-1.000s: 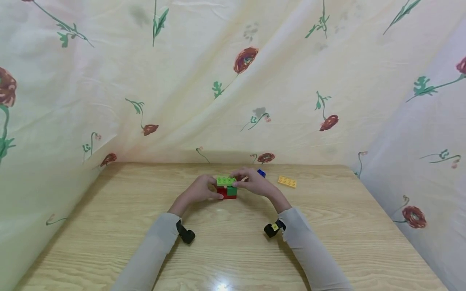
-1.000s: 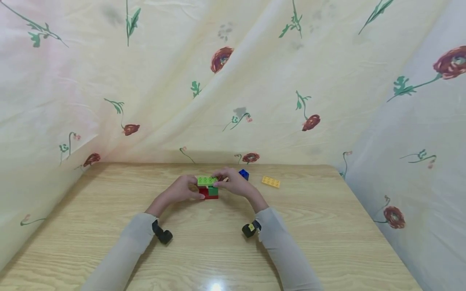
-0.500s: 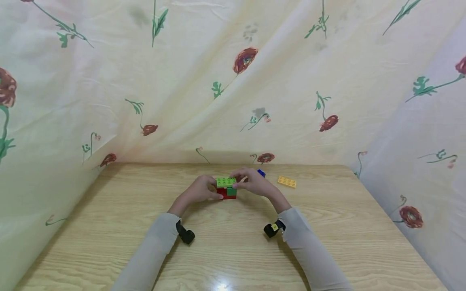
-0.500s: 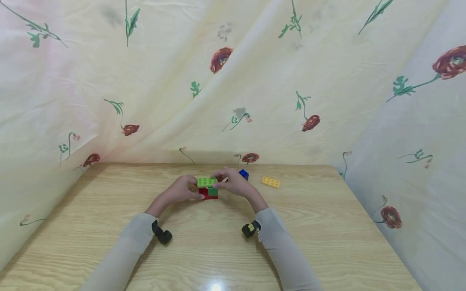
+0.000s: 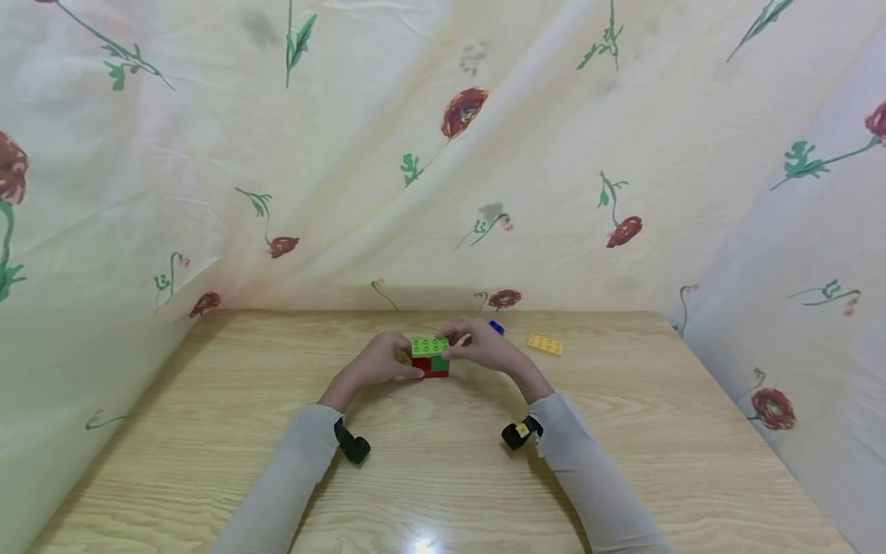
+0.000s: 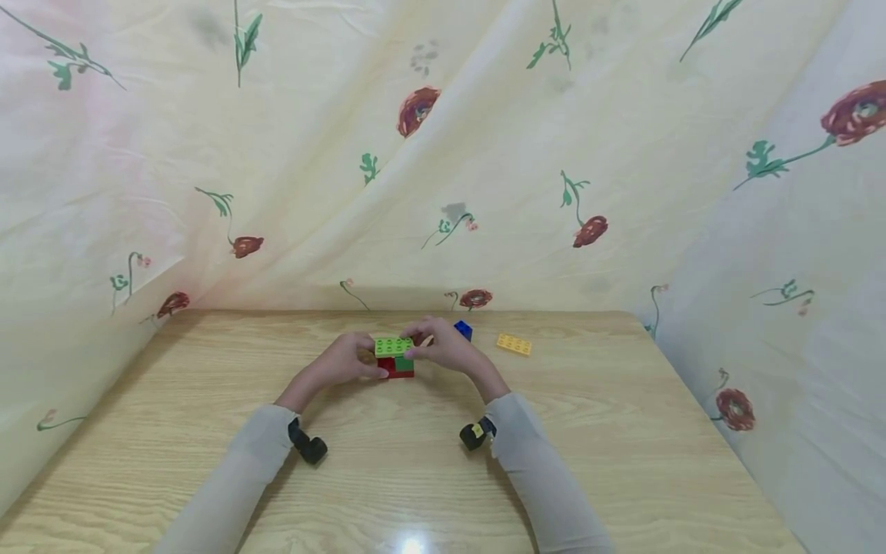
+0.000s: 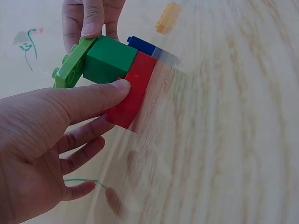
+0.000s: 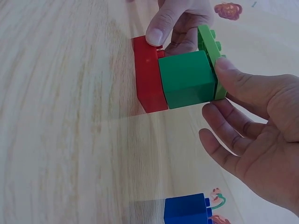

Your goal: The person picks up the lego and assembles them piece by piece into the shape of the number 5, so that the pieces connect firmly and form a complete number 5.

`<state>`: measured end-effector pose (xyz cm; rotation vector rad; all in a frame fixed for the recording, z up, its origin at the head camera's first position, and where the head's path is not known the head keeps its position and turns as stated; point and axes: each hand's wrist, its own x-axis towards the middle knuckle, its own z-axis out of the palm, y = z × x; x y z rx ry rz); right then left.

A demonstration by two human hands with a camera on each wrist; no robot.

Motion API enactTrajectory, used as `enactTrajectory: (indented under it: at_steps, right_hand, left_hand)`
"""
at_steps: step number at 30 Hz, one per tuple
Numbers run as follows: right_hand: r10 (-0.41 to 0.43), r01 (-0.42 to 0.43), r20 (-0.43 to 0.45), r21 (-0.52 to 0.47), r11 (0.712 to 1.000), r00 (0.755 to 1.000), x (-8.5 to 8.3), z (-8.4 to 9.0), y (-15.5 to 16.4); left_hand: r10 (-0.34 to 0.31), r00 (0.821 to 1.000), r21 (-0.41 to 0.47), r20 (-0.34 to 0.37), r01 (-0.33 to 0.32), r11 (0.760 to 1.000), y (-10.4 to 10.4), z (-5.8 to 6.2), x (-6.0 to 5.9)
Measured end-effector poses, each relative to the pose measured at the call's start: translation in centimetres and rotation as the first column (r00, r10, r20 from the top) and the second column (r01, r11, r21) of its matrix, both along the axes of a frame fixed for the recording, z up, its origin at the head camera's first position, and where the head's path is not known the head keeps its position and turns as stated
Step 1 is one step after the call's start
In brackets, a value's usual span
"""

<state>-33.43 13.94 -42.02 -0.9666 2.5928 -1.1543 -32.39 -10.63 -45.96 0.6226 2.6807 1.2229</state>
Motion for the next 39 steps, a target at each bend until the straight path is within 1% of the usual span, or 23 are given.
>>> enactTrajectory:
  at_steps: [9,16,22,28,31,35,39]
  right_hand:
    - [-0.005,0.005,-0.005,0.001,1.000,1.000,0.09,0.13,-0.06]
    - [-0.016,0.016,-0.012,0.013,1.000,1.000,0.22,0.15,-0.11]
    - [-0.021,0.022,-0.020,0.018,1.000,1.000,0.23,0.19,-0.10]
    - [-0.030,0.030,-0.026,0.021,0.999,0.999,-0.09,0.57,-0.04]
    - [-0.038,0.038,-0.021,0.013,0.999,0.999,-0.08,0.75,0.02]
    - [-0.042,0.042,-0.017,-0.003,0.999,0.999,0.32,0.51,0.14]
    - [-0.034,0.034,-0.017,-0.014,0.999,0.999,0.55,0.26,0.11]
  left_hand:
    - [-0.007,1.000,0.004,-0.008,0.008,1.000,-0.01,0.18,0.13]
    - [0.004,1.000,0.008,0.003,-0.004,1.000,0.05,0.12,0.20]
    - [-0.005,1.000,-0.004,-0.010,0.005,1.000,-0.01,0.20,0.17]
    - [-0.005,1.000,0.000,-0.009,0.005,1.000,0.03,0.56,-0.20]
    - [0.001,1.000,0.013,0.003,-0.001,1.000,0.13,0.60,-0.31]
    - [-0.004,1.000,0.014,0.001,0.004,1.000,0.26,0.36,0.00]
    - [-0.003,1.000,-0.002,-0.017,0.003,1.000,0.18,0.16,0.27]
